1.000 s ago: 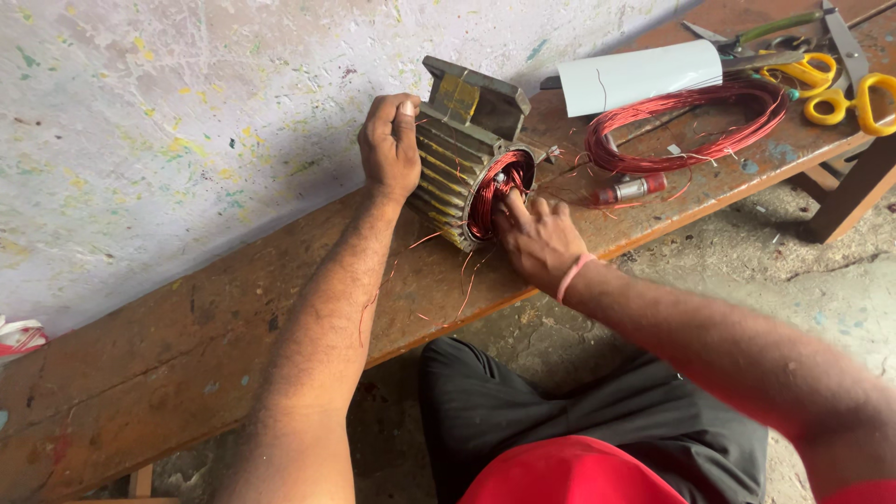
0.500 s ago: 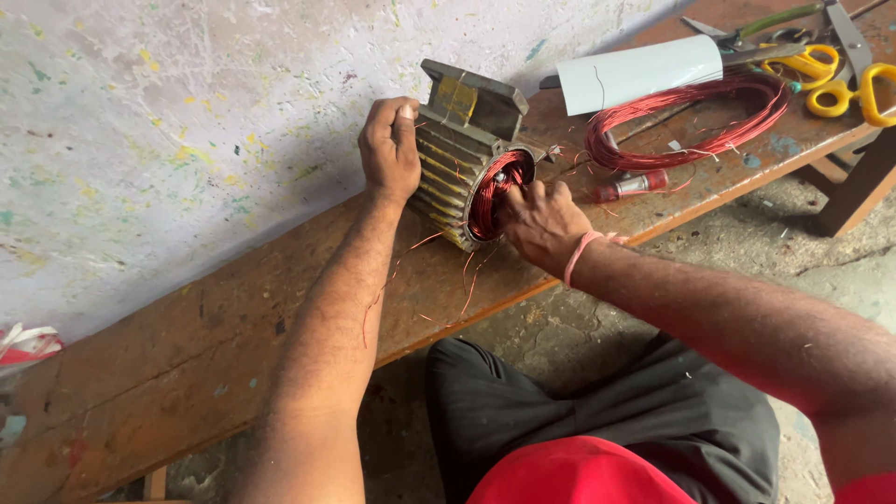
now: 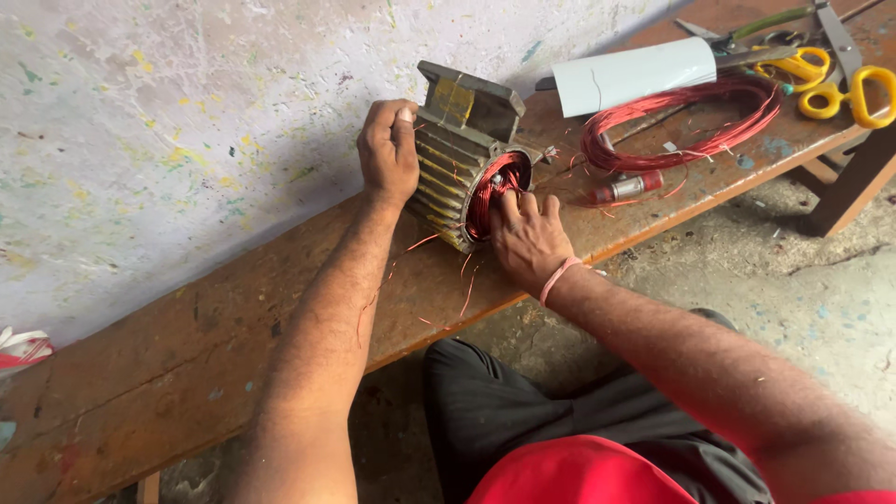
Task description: The person rewinds an electric motor by hand and using a flat metal tool. They press copper wire coils into the slots of the motor housing and use the tool to wedge the wiring securely into the motor core.
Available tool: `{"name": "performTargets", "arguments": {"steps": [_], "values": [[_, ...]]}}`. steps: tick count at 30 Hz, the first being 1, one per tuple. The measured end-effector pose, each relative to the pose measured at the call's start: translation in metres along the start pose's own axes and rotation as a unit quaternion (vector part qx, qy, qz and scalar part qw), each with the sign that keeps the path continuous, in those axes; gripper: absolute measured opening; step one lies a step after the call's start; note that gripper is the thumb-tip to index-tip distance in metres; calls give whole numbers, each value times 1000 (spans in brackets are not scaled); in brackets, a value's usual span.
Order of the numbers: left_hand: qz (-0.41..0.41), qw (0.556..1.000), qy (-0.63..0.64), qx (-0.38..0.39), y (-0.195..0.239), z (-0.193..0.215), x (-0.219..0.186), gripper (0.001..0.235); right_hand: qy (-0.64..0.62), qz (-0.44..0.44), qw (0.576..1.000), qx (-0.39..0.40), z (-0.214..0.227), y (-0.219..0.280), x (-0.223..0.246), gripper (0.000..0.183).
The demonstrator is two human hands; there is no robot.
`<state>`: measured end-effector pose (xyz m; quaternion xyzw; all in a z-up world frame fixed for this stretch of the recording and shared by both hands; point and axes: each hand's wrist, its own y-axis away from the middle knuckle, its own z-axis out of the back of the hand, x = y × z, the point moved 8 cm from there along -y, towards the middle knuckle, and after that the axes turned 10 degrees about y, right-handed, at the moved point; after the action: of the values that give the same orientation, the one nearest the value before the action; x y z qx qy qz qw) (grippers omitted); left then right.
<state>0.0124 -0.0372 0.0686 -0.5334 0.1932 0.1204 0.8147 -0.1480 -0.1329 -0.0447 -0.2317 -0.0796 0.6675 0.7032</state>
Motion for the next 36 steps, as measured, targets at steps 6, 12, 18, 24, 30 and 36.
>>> {"name": "performTargets", "arguments": {"steps": [6,12,18,24,30,36], "values": [[-1,1000,-17,-4,0,2,-3,17,-9,27,1000,14,0,-2,-1,36],[6,1000,-14,-4,-1,2,-1,16,37,45,998,-25,1,3,-4,37],[31,998,44,-16,3,2,29,15,71,55,996,-21,5,2,-6,46],[227,918,277,-171,25,83,145,13,-34,41,989,139,-19,-6,-5,36],[589,777,196,100,108,52,258,28,-114,15,991,-63,-3,1,-5,47],[624,680,253,289,92,7,282,22,-75,-8,996,-40,-11,-9,2,52]]}}
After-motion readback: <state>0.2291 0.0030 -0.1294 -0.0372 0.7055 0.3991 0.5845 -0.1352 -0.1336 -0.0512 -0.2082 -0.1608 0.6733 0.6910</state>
